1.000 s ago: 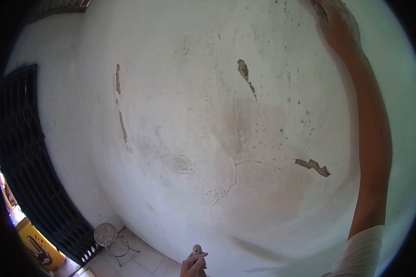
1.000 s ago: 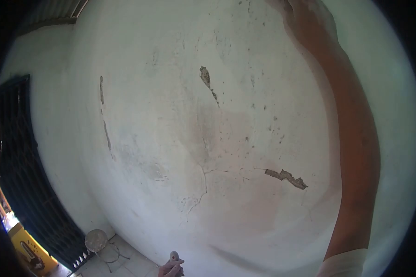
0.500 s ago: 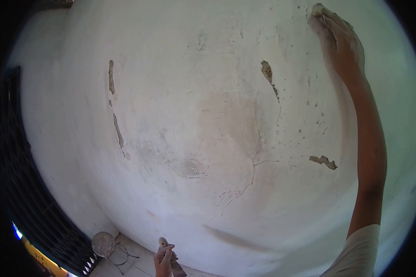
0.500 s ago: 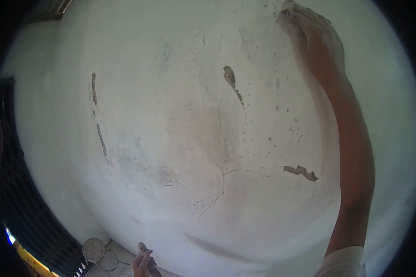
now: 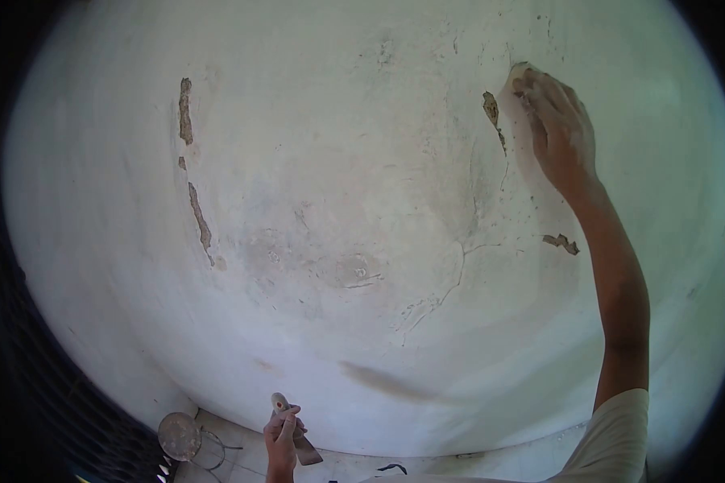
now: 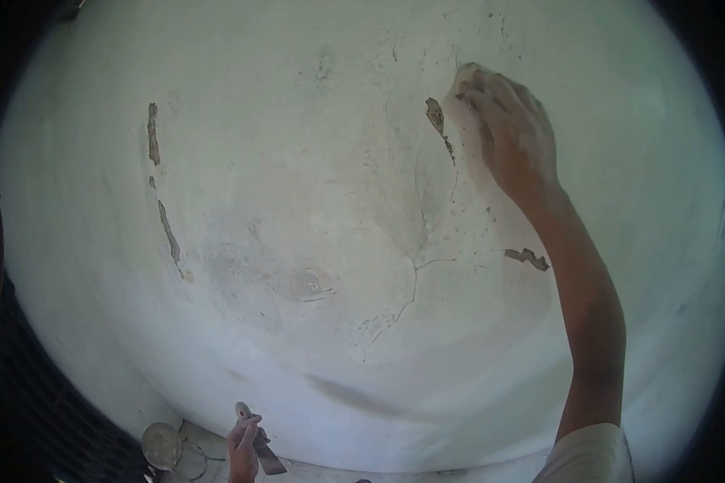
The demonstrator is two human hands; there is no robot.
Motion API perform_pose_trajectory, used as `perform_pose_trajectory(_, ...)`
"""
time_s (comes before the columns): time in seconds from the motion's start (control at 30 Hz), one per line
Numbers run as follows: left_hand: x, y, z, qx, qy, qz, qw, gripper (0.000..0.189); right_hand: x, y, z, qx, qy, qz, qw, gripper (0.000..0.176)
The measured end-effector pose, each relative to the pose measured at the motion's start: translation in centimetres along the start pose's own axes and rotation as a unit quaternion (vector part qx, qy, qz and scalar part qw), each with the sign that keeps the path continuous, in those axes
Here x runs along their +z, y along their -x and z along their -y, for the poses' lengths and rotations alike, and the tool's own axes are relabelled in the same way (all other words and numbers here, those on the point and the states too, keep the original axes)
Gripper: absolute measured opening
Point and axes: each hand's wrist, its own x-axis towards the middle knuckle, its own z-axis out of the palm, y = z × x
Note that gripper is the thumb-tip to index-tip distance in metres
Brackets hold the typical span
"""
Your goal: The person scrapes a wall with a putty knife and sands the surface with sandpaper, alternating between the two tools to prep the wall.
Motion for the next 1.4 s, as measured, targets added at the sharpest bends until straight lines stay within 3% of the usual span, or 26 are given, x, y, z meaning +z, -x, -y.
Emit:
perform_pose_trajectory(0.13, -1.5, -0.5, -0.3, -0.005, 0.004, 0.019, 1.0, 0.021, -0.5, 1.2, 2.2, 0.018, 0.005, 0.033, 0.999, 0.033)
perform_pose_trajectory(0.23, -3.1, -0.9, 0.9, -0.001, -0.01, 0.015, 1.0, 0.036, -0.6, 3.1, 3.4, 0.044, 0.016, 0.043, 0.998, 0.037)
perform_pose_trajectory(0.4, -7.3, -0.3, 0.3, -0.068, -0.017, 0.057, 0.996, 0.026, -0.7, 5.3, 5.4, 0.099, 0.026, 0.038, 0.994, 0.038)
perform_pose_trajectory(0.7, -12.4, -0.1, 0.1, -0.089, -0.017, 0.037, 0.995, 0.028, 1.3, 0.7, 5.1, 0.114, 0.08, 0.008, 0.99, 0.034)
perform_pose_trajectory(0.83, -12.3, -0.3, 0.5, -0.099, -0.013, 0.035, 0.994, 0.028, 1.1, -1.3, 5.1, 0.121, 0.071, 0.025, 0.99, 0.039)
perform_pose_trajectory(1.1, -11.5, 0.1, 0.0, -0.128, -0.034, 0.041, 0.99, 0.027, 0.0, 3.7, 5.3, 0.124, 0.064, 0.044, 0.989, 0.045)
perform_pose_trajectory(1.23, -12.8, -0.3, 0.4, -0.111, -0.031, 0.037, 0.993, 0.024, 0.9, 2.4, 4.4, 0.095, 0.058, 0.02, 0.994, 0.043)
perform_pose_trajectory(1.4, -11.8, -1.3, 1.1, -0.148, -0.031, 0.032, 0.988, 0.025, 1.5, -0.8, 4.1, 0.09, 0.05, 0.021, 0.994, 0.043)
